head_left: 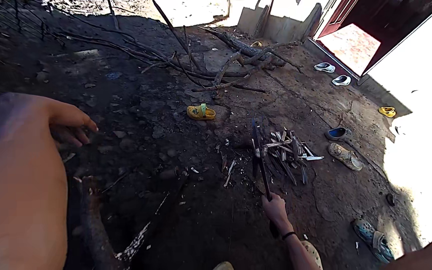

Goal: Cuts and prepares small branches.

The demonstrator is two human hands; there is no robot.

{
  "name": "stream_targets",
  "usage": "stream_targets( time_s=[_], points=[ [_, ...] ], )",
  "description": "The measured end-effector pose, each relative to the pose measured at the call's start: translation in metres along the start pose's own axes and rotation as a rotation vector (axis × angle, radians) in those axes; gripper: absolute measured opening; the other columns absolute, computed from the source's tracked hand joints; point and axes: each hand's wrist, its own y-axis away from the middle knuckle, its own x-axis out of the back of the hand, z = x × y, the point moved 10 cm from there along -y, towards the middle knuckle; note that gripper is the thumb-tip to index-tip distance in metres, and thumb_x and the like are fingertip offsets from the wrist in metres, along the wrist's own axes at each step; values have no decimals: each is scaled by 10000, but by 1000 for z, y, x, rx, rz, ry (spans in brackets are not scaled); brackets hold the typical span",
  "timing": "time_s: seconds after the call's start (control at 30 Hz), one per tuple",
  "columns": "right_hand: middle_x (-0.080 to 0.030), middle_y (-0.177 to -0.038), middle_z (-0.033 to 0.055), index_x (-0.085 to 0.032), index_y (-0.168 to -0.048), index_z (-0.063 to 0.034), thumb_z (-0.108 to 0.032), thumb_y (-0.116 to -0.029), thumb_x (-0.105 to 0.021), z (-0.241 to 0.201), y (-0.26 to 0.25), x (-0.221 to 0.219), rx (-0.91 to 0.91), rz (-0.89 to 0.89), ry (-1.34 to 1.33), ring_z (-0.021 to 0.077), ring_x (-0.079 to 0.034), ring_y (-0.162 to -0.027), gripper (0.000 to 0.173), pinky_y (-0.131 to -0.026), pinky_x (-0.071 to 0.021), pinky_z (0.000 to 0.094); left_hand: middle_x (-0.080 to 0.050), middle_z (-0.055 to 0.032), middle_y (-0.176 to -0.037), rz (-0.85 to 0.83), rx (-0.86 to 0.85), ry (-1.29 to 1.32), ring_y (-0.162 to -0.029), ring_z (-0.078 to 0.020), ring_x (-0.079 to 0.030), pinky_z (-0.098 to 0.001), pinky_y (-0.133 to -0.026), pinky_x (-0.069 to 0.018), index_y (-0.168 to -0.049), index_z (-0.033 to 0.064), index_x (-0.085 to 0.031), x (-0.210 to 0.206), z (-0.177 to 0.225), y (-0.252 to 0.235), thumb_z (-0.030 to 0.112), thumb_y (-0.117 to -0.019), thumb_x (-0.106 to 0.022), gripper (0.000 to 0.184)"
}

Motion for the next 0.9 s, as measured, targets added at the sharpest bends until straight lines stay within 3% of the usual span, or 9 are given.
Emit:
stream_targets(
  time_s=[0.13, 0.23, 0.33, 0.4, 0.43, 0.5, 0.53, 0.73, 0.9],
  points=[
    [-647, -770, 119, -696, -964, -38, -257, -1034, -573, -7, 14, 9, 70, 69, -106, 258, -647, -729, 260, -704, -510, 478, -678, -244, -1142, 4, -1, -4, -997, -347, -672, -579, -891, -483, -1313, 11, -559, 4, 2, 12, 239, -1092, -470, 330],
    [-597, -595, 9, -664, -870, -43, -165, -982, -562, -26, 29, 35, 272, 268, -401, 113, -599, -503, 195, -531, -531, 329, -699, -210, -1086, 13, 24, -25, -920, -296, -684, -512, -850, -510, -1283, 31, -593, 1, -6, 9, 253, -1092, -475, 316],
    [-574, -567, -68, -598, -842, -83, -117, -948, -504, -40, 29, 49, 438, 321, -709, 41, -571, -462, 146, -479, -535, 245, -686, -191, -1010, 43, 27, 9, -813, -253, -655, -466, -813, -524, -1225, 24, -599, 0, -9, 5, 216, -1085, -483, 265],
    [-547, -565, -44, -605, -800, -79, -140, -943, -536, -24, 20, 32, 322, 305, -548, 63, -555, -475, 170, -499, -509, 274, -687, -176, -980, 94, 49, 28, -787, -233, -659, -430, -783, -538, -1187, 43, -637, 0, -6, 14, 201, -1072, -506, 235],
    [-554, -607, 16, -634, -813, -53, -179, -977, -562, -9, 15, 16, 193, 212, -390, 130, -564, -530, 219, -552, -495, 346, -698, -167, -988, 107, 50, 20, -789, -221, -681, -413, -776, -558, -1180, 58, -648, 0, -4, 14, 212, -1064, -514, 235],
    [-641, -779, 117, -690, -920, -43, -292, -1037, -561, 21, 10, -15, -35, -19, -143, 255, -643, -741, 303, -712, -509, 480, -675, -213, -1095, 16, 18, 2, -877, -267, -670, -479, -842, -525, -1265, 27, -582, -4, 6, 11, 215, -1087, -478, 278],
    [-652, -810, 124, -695, -927, -48, -312, -1043, -557, 28, 9, -19, -72, -55, -93, 269, -646, -783, 319, -735, -499, 497, -675, -218, -1118, -4, 1, -24, -903, -279, -676, -504, -857, -521, -1276, 21, -568, -4, 11, 12, 227, -1092, -469, 293],
    [-629, -692, 59, -679, -906, -70, -299, -1048, -529, 41, 6, -27, -88, -61, -183, 171, -632, -582, 308, -605, -543, 395, -684, -214, -1123, 43, -4, 30, -959, -312, -669, -575, -900, -477, -1272, 33, -586, 5, 12, 18, 247, -1079, -482, 306],
    [-631, -660, 49, -672, -906, -59, -229, -1042, -541, 27, 18, -11, 3, 29, -334, 154, -634, -550, 254, -585, -558, 367, -688, -210, -1084, 33, -9, 4, -916, -292, -679, -540, -884, -503, -1247, 17, -588, 4, 9, 13, 215, -1082, -492, 275]
  ],
)
